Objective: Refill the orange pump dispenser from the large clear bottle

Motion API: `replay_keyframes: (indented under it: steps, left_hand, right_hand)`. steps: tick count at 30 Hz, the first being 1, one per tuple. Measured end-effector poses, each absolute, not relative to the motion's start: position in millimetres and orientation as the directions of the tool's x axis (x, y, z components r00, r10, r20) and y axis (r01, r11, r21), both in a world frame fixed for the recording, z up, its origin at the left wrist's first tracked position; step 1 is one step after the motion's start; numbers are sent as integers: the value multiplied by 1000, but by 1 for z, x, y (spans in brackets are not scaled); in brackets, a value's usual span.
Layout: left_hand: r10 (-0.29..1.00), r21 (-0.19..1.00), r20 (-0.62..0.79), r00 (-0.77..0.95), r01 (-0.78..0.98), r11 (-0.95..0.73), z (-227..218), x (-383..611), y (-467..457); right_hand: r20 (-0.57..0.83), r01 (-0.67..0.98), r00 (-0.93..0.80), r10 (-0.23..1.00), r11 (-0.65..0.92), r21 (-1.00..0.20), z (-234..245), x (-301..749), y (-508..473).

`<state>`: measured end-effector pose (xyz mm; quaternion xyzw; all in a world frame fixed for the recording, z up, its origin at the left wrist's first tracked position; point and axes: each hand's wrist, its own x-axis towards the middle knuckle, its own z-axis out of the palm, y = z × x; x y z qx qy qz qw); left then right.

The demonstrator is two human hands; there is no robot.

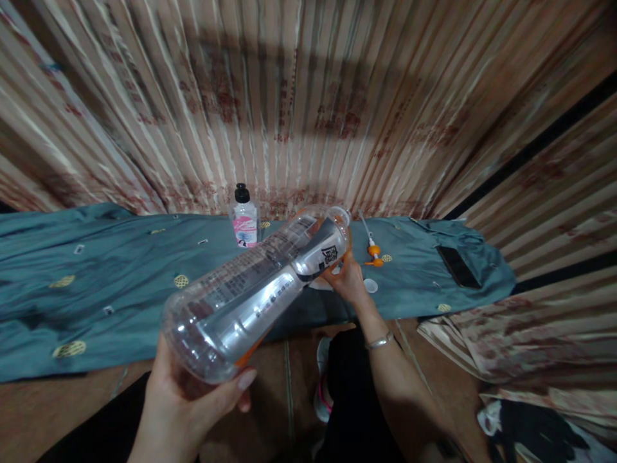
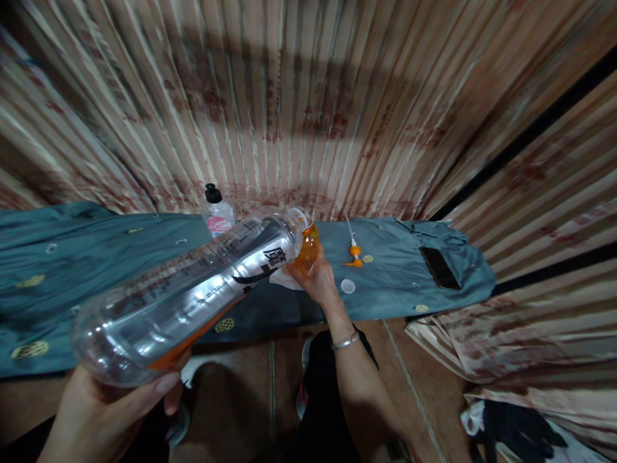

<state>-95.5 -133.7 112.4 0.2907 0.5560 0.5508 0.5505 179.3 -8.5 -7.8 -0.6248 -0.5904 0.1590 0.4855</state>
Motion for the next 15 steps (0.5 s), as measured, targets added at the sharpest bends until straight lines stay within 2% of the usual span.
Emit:
replay_keyframes:
  steps: [9, 15]
  left_hand:
    - [926, 935, -297, -233, -268, 232, 114, -95, -134]
    - [932, 938, -294, -214, -251, 238, 115, -96, -134]
  right_hand:
    - [331, 603, 262, 907, 114, -790, -2, 178, -10]
    - [352, 593, 251, 902, 145, -792, -3, 178, -9]
